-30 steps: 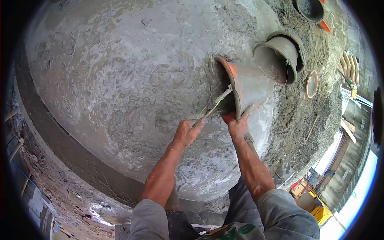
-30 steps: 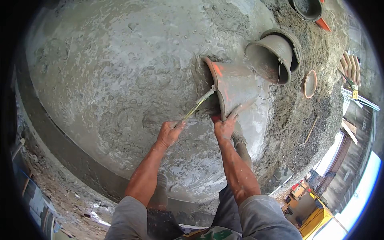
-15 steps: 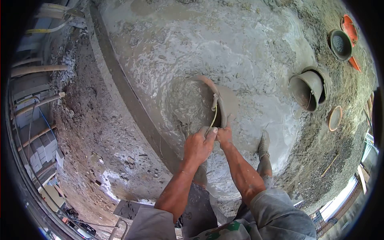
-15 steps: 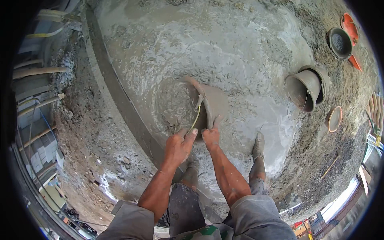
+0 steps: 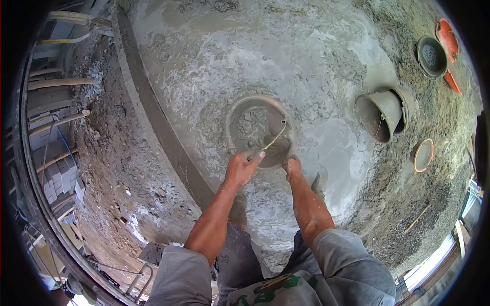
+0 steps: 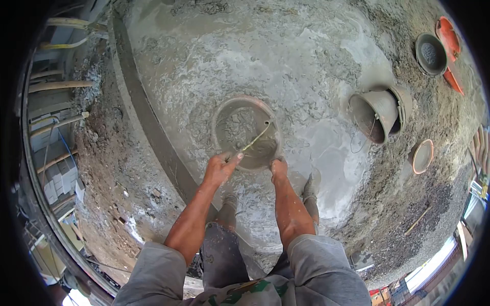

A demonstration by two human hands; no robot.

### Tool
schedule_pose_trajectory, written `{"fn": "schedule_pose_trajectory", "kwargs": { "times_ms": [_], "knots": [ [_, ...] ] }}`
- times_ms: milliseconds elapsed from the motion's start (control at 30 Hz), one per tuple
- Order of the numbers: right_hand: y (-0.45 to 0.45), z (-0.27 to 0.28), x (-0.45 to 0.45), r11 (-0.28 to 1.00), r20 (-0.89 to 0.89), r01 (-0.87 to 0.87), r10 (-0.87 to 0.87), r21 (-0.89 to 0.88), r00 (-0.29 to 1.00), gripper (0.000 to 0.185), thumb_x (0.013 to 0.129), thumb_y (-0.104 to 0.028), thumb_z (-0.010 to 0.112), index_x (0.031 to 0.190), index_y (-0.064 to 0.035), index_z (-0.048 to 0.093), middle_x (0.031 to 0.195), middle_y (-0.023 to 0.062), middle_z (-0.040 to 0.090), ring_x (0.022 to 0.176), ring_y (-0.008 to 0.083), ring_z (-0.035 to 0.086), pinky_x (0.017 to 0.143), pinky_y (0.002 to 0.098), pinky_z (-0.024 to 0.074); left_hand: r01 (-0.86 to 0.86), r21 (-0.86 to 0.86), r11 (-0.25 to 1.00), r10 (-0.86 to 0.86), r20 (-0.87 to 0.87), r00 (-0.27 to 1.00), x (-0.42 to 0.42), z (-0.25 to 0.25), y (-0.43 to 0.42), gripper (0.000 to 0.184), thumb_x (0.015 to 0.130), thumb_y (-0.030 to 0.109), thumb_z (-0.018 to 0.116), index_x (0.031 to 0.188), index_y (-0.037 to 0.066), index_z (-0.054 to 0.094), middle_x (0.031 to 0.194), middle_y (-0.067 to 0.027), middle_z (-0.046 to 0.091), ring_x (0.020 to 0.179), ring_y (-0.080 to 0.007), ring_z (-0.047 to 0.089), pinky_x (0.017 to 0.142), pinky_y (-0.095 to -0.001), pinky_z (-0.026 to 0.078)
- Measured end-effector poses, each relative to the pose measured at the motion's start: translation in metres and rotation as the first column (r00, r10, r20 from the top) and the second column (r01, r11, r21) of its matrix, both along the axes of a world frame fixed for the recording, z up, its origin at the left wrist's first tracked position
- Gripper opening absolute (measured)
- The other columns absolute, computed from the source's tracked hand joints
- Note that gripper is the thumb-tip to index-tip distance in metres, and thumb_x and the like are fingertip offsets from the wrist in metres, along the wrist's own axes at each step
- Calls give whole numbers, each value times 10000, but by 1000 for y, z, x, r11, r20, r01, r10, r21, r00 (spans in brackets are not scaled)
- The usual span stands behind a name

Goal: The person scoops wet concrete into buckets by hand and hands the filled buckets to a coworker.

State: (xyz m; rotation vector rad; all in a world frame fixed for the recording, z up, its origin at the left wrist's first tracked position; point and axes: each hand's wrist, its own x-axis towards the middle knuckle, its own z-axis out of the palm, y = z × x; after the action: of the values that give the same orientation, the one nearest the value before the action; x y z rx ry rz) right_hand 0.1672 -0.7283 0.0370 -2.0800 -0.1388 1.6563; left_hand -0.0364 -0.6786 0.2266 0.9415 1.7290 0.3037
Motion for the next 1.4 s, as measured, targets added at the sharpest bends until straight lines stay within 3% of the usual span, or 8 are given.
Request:
{"fn": "schedule_pose_trajectory", "kwargs": {
  "times_ms": [167, 467, 900, 1033, 1067, 1267, 1300, 1400],
  "knots": [
    [6, 95, 26, 972, -21, -214, 213, -99, 977, 266, 748, -89, 462, 1008, -61, 512, 787, 78, 542, 659, 190, 539, 568, 337, 474, -150, 94, 984, 145, 60, 988, 7, 44, -13, 502, 770, 447, 631, 649, -39, 589, 501, -126, 509, 492, -169, 468, 501, -366, 396],
    [33, 428, -81, 839, -97, -514, 535, 181, 839, 451, 728, -102, 534, 1126, 99, 469, 903, 172, 579, 677, 247, 602, 552, 385, 548, -400, 149, 904, 350, 279, 894, -138, 355, -51, 360, 785, 362, 621, 666, 24, 593, 563, 19, 451, 546, -77, 405, 467, -285, 299],
    [42, 772, -347, 377, -186, -371, 870, 849, 457, 328, 766, -141, 544, 1026, 60, 550, 924, 136, 586, 771, 211, 598, 687, 351, 522, -609, 750, 258, 469, 454, 758, -359, 700, -138, 160, 760, 227, 635, 708, 122, 526, 562, 83, 349, 408, -31, 245, 388, -204, 146],
    [39, 811, -416, 253, -144, -259, 916, 932, 375, 379, 710, -135, 586, 984, 125, 568, 922, 213, 616, 840, 277, 617, 747, 387, 500, -571, 821, 7, 509, 489, 709, -459, 725, -136, 196, 791, 179, 665, 880, 15, 602, 645, 43, 482, 510, -63, 415, 462, -220, 340],
    [29, 833, -399, 76, 141, -412, 870, 908, 472, 387, 672, -150, 595, 949, 120, 578, 917, 260, 620, 871, 350, 622, 764, 385, 496, -562, 814, -144, 595, 525, 608, -452, 733, -130, 291, 805, 199, 647, 970, -36, 601, 788, -51, 581, 672, -132, 538, 579, -269, 430],
    [41, 675, -339, -375, 632, -579, 698, 724, 338, 317, 725, -167, 514, 982, 12, 565, 900, 258, 599, 908, 402, 573, 801, 450, 456, -73, 874, -481, 697, 431, 573, -332, 646, -112, 288, 854, 176, 556, 986, -80, 580, 911, -170, 621, 801, -244, 608, 718, -334, 533],
    [41, 625, -300, -272, 583, -611, 712, 743, 392, 335, 711, -195, 512, 989, -24, 588, 884, 232, 617, 881, 396, 583, 773, 453, 466, 51, 899, -434, 677, 289, 677, -310, 605, -99, 245, 879, 135, 512, 984, -80, 569, 921, -179, 617, 820, -246, 609, 739, -331, 525],
    [38, 403, -135, 210, 560, -908, 730, 361, 392, 345, 748, -266, 513, 1003, -58, 614, 957, 202, 618, 927, 360, 578, 804, 438, 457, -473, 784, 401, 606, 160, 779, -207, 435, -41, 346, 892, 215, 551, 1136, -27, 513, 1082, -134, 575, 1014, -225, 536, 893, -321, 402]
  ]
}}
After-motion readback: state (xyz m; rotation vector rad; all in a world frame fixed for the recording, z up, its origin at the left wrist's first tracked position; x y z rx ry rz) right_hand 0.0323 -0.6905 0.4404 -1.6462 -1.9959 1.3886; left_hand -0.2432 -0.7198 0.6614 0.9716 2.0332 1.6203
